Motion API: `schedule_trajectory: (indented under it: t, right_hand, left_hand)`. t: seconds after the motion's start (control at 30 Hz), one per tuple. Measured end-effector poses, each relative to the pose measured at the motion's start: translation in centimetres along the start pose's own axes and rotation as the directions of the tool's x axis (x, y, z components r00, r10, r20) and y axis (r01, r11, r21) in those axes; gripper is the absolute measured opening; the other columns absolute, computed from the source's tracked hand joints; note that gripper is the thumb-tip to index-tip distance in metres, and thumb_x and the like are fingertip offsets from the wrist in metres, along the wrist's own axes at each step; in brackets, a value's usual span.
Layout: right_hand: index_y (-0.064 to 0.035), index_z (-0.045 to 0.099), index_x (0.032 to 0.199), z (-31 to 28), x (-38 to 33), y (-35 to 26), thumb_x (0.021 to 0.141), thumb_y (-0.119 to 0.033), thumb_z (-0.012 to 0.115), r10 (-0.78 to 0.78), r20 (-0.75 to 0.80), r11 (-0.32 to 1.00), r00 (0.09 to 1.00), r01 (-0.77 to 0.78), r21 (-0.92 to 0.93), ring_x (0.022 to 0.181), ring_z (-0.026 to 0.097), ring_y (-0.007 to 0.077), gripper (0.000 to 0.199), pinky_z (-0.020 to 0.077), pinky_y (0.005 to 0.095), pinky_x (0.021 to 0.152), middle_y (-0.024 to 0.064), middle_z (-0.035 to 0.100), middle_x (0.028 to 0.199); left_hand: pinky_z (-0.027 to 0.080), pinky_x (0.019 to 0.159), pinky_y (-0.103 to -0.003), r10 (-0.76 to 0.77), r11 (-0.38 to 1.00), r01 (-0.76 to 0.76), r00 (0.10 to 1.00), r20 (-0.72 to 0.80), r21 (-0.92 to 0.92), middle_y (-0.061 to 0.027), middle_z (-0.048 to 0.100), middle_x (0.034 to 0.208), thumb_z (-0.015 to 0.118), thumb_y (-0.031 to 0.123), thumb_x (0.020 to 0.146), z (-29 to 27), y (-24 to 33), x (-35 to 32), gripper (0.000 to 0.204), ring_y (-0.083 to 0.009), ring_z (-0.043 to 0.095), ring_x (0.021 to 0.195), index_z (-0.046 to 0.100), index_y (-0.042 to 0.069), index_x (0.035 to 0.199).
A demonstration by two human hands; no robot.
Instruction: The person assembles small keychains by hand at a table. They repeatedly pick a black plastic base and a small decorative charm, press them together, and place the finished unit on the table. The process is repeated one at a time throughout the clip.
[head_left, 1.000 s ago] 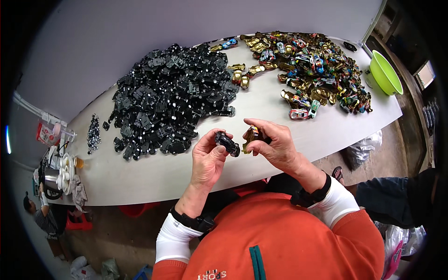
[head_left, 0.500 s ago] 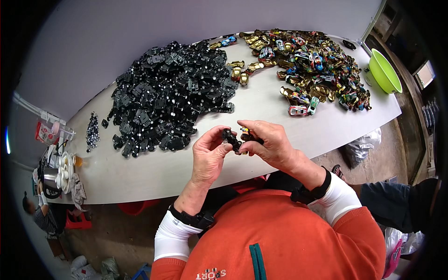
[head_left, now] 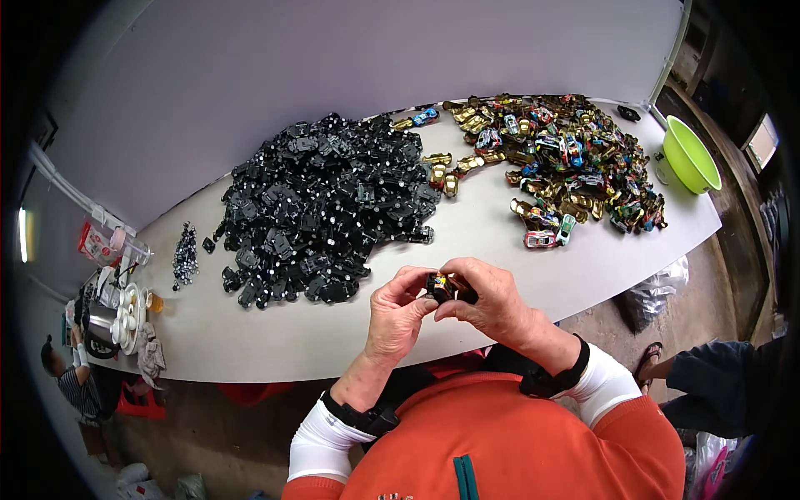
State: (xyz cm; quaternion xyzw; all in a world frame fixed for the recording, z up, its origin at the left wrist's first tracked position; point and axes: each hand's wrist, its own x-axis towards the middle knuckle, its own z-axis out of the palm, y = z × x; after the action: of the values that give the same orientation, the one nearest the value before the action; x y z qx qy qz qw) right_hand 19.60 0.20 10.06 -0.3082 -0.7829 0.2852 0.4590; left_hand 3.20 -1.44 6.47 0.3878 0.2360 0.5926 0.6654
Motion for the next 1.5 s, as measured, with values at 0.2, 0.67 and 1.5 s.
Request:
schedule_trajectory:
  t: [0.2,0.67,1.5]
  right_hand:
    - [-0.0031,0.050,0.090,-0.8,0.3,-0.8,0.066,-0.011,0.073,0.010,0.172,0.999,0.985,-0.003,-0.043,0.067,0.053,0.0279,0.034,0.0449,0.0354,0.057,0.0116,0.052,0.076]
    - [-0.0043,0.053,0.096,-1.5,0.4,-2.2,0.064,-0.010,0.075,-0.050,0.124,0.995,0.991,0.060,-0.080,0.064,0.054,0.0238,0.039,0.0449,0.0318,0.055,0.0094,0.052,0.075]
    - [-0.0060,0.057,0.102,-0.9,-0.1,-2.0,0.067,0.001,0.069,-0.152,-0.008,0.988,0.988,0.152,-0.008,0.059,0.052,0.0176,0.037,0.0432,0.0283,0.048,0.0069,0.053,0.073]
  left_hand:
    - [0.049,0.082,-0.026,0.013,1.000,-0.013,1.000,0.008,0.004,-0.0052,0.055,0.099,0.064,-0.010,0.070,0.2,0.0,-0.3,0.035,-0.0158,0.057,0.092,0.060,-0.002,0.104]
    - [0.049,0.080,-0.025,0.056,0.995,-0.044,0.989,0.137,-0.089,-0.0058,0.052,0.102,0.068,-0.002,0.070,0.7,0.1,-0.2,0.038,-0.0157,0.056,0.091,0.059,0.000,0.108]
    - [0.051,0.071,-0.024,0.109,0.989,-0.100,0.991,0.075,-0.109,-0.0075,0.054,0.097,0.068,0.003,0.074,1.2,0.6,-0.4,0.033,-0.0146,0.057,0.086,0.058,-0.004,0.104]
